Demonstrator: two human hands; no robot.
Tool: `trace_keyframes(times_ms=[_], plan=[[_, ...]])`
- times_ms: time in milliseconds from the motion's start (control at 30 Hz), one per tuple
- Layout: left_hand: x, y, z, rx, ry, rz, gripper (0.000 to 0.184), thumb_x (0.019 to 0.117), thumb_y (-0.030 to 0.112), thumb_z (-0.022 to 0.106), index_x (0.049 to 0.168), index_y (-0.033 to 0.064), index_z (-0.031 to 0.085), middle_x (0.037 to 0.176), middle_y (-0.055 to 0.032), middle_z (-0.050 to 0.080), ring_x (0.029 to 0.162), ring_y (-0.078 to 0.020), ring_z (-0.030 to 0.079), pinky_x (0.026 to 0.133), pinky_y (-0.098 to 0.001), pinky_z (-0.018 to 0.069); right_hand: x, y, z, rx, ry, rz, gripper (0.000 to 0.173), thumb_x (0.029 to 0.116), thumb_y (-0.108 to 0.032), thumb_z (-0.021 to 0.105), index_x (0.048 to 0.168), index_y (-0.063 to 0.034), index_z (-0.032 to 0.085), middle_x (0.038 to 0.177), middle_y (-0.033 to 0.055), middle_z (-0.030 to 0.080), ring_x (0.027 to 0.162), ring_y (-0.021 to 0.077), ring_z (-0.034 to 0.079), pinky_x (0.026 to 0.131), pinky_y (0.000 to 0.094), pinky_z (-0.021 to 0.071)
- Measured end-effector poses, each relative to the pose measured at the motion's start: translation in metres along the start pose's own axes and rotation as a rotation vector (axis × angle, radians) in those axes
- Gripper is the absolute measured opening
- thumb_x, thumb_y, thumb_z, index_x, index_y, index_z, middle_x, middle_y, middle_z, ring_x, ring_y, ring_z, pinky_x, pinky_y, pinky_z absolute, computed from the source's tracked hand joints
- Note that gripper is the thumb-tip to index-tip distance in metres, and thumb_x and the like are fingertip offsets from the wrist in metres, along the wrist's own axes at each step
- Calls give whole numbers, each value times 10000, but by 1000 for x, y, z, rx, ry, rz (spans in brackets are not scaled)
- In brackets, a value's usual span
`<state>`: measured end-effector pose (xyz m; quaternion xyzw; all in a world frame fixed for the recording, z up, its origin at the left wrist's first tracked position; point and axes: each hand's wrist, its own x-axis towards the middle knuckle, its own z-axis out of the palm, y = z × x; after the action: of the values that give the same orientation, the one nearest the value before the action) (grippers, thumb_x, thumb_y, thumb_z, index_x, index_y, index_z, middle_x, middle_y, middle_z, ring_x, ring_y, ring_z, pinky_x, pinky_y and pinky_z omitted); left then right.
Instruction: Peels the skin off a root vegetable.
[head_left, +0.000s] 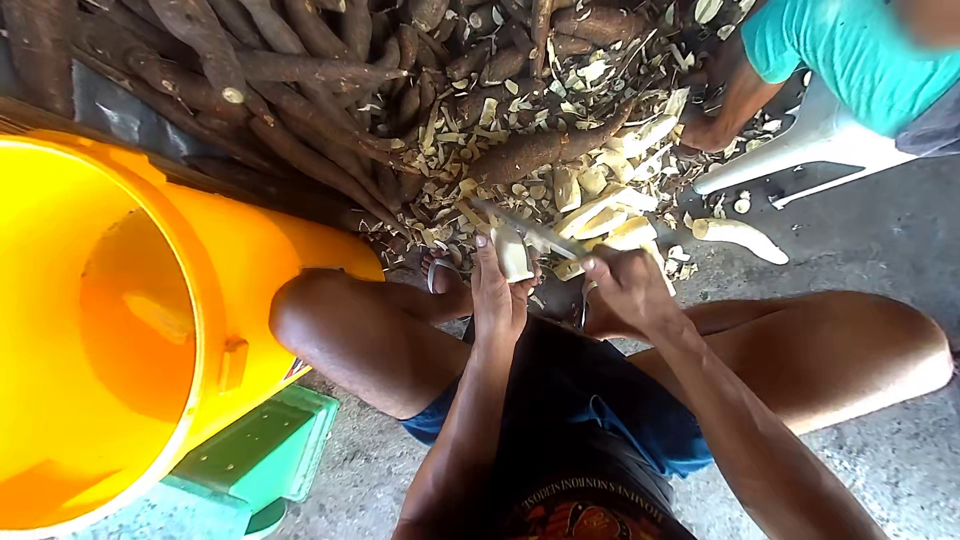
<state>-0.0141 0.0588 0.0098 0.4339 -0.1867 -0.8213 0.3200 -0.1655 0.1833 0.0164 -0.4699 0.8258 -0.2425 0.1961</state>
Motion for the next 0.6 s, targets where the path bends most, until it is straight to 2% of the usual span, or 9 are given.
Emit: trace_keyframes(times_ms=[67,100,200,300,400,500,600], plan=[[6,-6,-5,-24,-67,38,417,1048,529,473,1229,175,595,1040,-67,681,888,-178,693,742,-360,613,-12,-23,5,9,-5,-126,807,979,-768,278,762,-87,652,571,70,565,559,264,622,495,516,492],[8,-7,-6,-14,-84,49,425,1038,547,488,1228,185,604,1049,-46,668,911,-163,678,768,-363,603,-17,-30,9,-19,0,-168,831,974,-784,265,770,-80,658,572,80,574,564,276,630,499,516,492],[7,-7,4,24,-36,68,426,1042,558,465,1183,187,620,1012,-17,668,887,-124,672,758,-336,596,-20,-33,21,-119,54,-213,841,983,-771,244,765,-72,658,557,92,570,535,294,632,457,493,478],[4,-6,10,29,-51,77,420,1056,553,431,1200,195,600,1024,-3,655,910,-103,659,780,-305,586,-19,-32,25,-139,103,-207,826,983,-772,248,722,-77,610,536,81,527,506,282,601,436,464,444],[3,-10,11,48,-33,95,423,1053,564,431,1199,206,603,1014,6,658,897,-87,661,750,-276,583,-18,-32,25,-143,147,-211,821,983,-771,248,711,-79,597,521,70,505,481,265,576,424,445,421],[-3,-13,12,33,-45,141,309,1068,467,467,1218,230,597,1059,14,669,965,-94,666,813,-296,586,-16,-30,25,-169,156,-202,817,986,-763,252,709,-77,599,510,66,500,471,267,569,421,441,412],[-3,-13,13,44,-25,170,318,1063,490,467,1194,239,610,1045,23,671,964,-80,666,813,-292,586,-14,-30,25,-180,135,-210,819,980,-771,246,702,-82,588,497,60,480,463,268,563,420,440,411]])
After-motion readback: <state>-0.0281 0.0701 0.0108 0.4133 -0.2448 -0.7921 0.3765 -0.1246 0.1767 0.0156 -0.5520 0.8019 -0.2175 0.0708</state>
